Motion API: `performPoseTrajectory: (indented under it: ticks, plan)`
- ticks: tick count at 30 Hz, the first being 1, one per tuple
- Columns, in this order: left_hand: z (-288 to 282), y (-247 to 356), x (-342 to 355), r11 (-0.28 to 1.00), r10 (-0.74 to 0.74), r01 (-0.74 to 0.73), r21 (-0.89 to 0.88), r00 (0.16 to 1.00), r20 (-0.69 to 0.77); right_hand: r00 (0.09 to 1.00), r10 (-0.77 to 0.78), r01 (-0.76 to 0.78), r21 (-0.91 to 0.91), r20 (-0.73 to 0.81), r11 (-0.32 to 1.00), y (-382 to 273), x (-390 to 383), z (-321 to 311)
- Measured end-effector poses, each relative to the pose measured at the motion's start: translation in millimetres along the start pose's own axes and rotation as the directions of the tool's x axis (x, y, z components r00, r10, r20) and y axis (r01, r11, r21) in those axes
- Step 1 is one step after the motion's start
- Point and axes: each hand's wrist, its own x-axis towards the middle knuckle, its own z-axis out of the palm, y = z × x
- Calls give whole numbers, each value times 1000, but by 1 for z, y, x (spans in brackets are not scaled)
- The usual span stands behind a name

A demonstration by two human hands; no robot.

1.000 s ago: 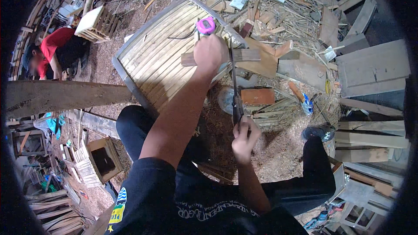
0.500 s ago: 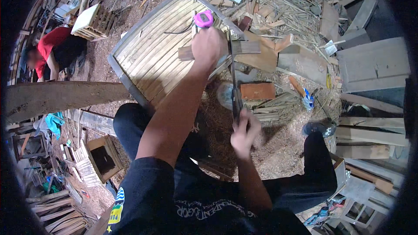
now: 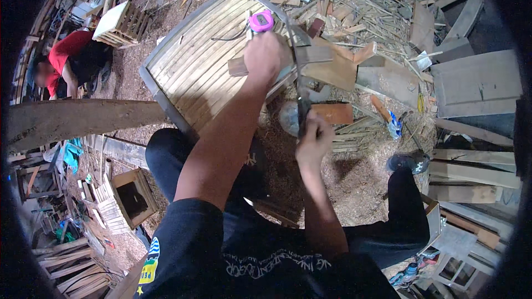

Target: The person saws a piece of wood using a hand saw and then hammers small nails into the corners of a wooden frame assembly.

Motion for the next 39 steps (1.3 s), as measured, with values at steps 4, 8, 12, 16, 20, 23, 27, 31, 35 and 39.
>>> performPoseTrajectory:
  ticks: [4, 8, 12, 16, 20, 23, 27, 31, 35, 39]
  plan:
    - [0, -4, 2, 999, -37, 36, -21, 998, -55, 1000, 17, -17, 16, -13, 1000, 19, -42, -12]
    - [2, -11, 7, 1000, 8, -8, -2, 1000, -9, 988, 156, -143, 323, -13, 936, 1, -44, -15]
    - [-2, -3, -2, 997, 39, -37, -65, 999, 24, 999, -44, 45, -41, 13, 998, -6, -4, 2]
    - [9, -47, -12, 850, 501, -525, -37, 830, -244, 999, 36, -37, 58, 23, 998, 19, -19, 3]
    - [-10, -61, -33, 704, 706, -709, 22, 697, -127, 991, 125, -125, 12, 51, 992, 18, -12, -2]
    - [-24, -60, -36, 727, 684, -686, -31, 728, -53, 987, 148, -151, 40, 59, 988, 18, -11, -2]
    - [-19, -56, -39, 802, 597, -597, 7, 802, -12, 997, 54, -59, 107, 51, 992, 23, -11, 5]
    - [-20, -58, -36, 793, 607, -608, 33, 794, 32, 993, 48, -59, 112, 104, 992, 17, -18, -9]
    - [-15, -55, -35, 860, 496, -489, 149, 868, -12, 986, 122, -127, 41, 111, 991, 11, -44, -20]
    - [-17, -55, -28, 807, 589, -590, 25, 807, 23, 980, 165, -179, 124, 114, 976, 4, -45, -25]
